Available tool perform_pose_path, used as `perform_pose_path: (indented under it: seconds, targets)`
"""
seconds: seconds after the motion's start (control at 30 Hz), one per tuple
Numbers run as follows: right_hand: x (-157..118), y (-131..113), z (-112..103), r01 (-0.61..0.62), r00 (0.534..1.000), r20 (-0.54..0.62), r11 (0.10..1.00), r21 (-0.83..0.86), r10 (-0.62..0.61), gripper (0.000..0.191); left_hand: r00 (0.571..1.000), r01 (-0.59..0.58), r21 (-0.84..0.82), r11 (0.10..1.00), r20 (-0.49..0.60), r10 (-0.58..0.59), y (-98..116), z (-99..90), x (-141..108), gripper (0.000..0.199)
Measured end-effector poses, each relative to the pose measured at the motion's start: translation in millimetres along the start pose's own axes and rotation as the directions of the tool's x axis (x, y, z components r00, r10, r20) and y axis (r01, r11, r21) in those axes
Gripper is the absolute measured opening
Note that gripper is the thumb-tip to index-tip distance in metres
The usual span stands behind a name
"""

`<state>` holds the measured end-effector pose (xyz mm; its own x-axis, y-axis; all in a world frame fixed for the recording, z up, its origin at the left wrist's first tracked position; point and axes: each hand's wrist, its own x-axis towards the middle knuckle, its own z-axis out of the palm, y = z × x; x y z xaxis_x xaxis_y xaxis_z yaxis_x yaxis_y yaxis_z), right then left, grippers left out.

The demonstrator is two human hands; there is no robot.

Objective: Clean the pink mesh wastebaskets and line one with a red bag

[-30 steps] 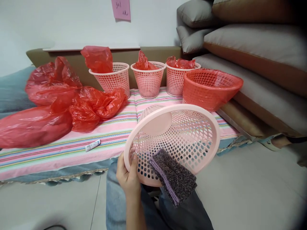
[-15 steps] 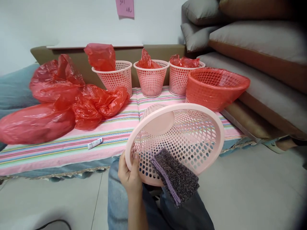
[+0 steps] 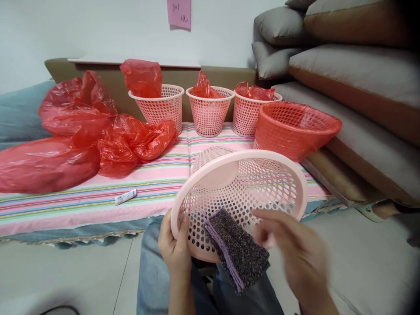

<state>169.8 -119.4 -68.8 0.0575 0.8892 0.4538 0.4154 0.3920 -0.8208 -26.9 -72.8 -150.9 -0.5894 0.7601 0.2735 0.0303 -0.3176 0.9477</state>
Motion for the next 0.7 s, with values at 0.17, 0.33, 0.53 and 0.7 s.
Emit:
perform_pose_path:
  seconds: [0.17, 0.33, 0.53, 0.7]
  targets:
    - [1.6, 61.3, 46.9, -0.004, 0.928, 0.359, 0.964, -0.265, 0.102, 0.023, 0.999, -0.052, 0.034, 0.998, 0.011, 0.052, -0.8, 0.9, -0.2, 0.029]
    - [-18.3, 81.6, 60.0, 0.079, 0.835, 0.531, 0.926, -0.37, 0.141, 0.042, 0.974, -0.223, 0.144, 0.964, 0.081, 0.213, 2.4, 1.1, -2.4, 0.025]
    - [-14.1, 82.3, 58.7, 0.17, 0.778, 0.609, 0.881, -0.442, 0.155, 0.051, 0.959, -0.283, 0.205, 0.937, 0.075, 0.273, 3.3, 7.6, -8.5, 0.026]
    - [-10.3, 82.2, 63.0, 0.115, 0.819, 0.552, 0.897, -0.426, 0.157, 0.055, 0.973, -0.221, 0.247, 0.943, -0.004, 0.229, -0.8, 5.5, -7.4, 0.026]
